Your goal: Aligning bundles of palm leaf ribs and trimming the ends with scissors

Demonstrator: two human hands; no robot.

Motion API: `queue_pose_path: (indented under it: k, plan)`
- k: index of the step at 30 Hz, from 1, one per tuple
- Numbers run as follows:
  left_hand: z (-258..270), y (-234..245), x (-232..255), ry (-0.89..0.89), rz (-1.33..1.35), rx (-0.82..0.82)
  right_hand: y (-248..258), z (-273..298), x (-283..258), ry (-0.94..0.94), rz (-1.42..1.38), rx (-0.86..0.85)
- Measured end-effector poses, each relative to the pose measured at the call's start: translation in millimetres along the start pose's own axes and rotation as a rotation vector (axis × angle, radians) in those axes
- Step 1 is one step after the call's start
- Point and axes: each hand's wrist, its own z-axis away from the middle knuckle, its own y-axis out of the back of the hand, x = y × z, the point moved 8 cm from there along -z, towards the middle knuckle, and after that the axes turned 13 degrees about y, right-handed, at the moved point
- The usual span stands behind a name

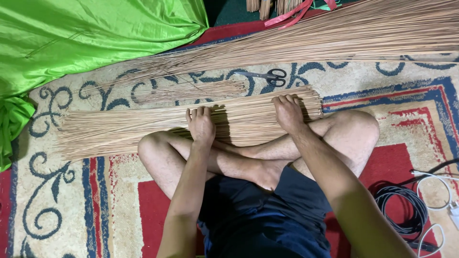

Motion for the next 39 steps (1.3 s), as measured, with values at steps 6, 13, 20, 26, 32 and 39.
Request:
queue_pose_path:
  k: [6, 13, 20, 26, 32, 39]
  plan:
    - [-2.8, 0.9, 2.4, 0.023, -0.008, -0.049, -10.3, -3.6, 5.0, 0.000, 0.007, 0.068]
    - [-2.1, -20.3, -6.4, 0.070, -0.054, -0.128, -21.4, -4.7, 6.8, -0.003, -0.023, 0.075]
    - [-1.9, -38.3, -12.2, 0.123, -0.081, -0.218, -13.9, -5.9, 3.3, 0.009, -0.067, 0.074]
    - [-4.3, -35.1, -5.7, 0.145, -0.088, -0.284, -16.5, -3.1, 8.4, -0.005, -0.100, 0.045]
    - [-7.4, -30.9, 1.8, 0.134, -0.037, -0.325, 8.5, -9.8, -5.6, 0.015, 0.019, 0.057]
    - [-38.1, -49.2, -36.7, 0.474, 0.198, -0.392, 24.6, -35.6, -35.5, 0.092, -0.055, 0.118]
